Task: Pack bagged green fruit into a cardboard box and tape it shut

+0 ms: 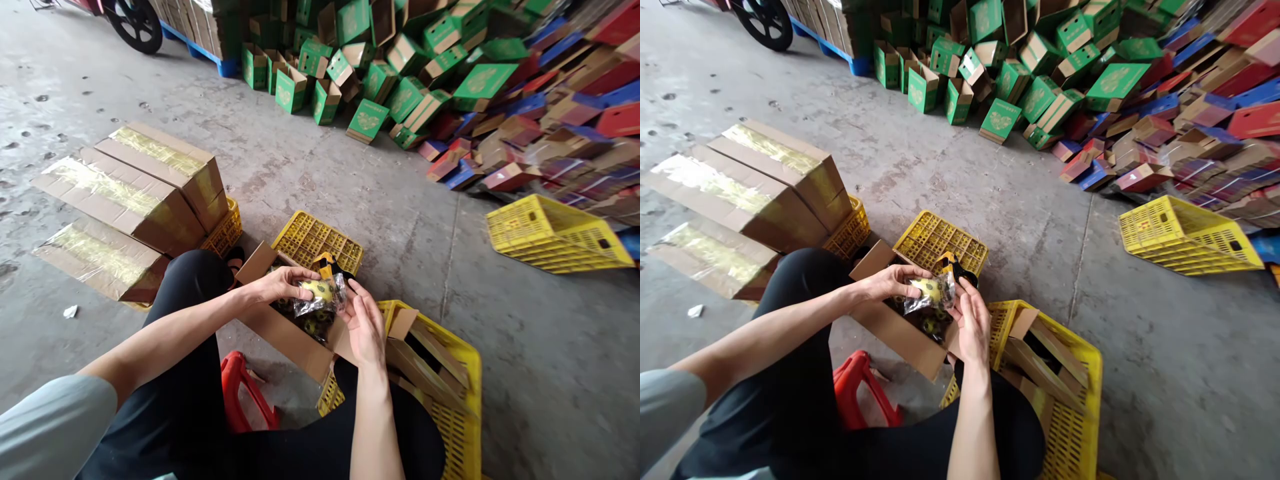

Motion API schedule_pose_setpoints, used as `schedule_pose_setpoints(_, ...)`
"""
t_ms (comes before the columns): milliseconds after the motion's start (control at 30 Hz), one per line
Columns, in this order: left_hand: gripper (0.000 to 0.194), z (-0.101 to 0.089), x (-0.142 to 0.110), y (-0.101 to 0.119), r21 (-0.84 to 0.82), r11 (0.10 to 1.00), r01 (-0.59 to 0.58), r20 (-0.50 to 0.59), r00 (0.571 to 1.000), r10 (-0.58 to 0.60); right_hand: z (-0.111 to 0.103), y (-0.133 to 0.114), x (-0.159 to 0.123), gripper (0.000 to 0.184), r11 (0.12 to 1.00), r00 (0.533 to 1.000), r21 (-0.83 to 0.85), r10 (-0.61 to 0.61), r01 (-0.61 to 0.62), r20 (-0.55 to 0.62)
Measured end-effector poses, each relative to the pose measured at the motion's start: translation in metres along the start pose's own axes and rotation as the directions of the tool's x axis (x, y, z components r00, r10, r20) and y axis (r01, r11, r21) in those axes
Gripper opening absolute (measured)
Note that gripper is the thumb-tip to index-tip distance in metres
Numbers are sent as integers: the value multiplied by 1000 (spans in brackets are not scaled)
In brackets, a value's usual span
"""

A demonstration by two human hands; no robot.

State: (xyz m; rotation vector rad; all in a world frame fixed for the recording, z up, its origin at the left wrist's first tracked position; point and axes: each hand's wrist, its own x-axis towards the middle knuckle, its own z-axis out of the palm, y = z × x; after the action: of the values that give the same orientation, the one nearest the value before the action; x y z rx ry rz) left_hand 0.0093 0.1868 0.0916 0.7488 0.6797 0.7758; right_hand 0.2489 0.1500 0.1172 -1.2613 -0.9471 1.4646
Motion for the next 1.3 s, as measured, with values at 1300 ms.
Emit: schedule_pose_setpoints(1300,67,9,1,-8,4,1000,-28,64,998,28,-5,20,7,33,993,998,-109,-47,41,-44)
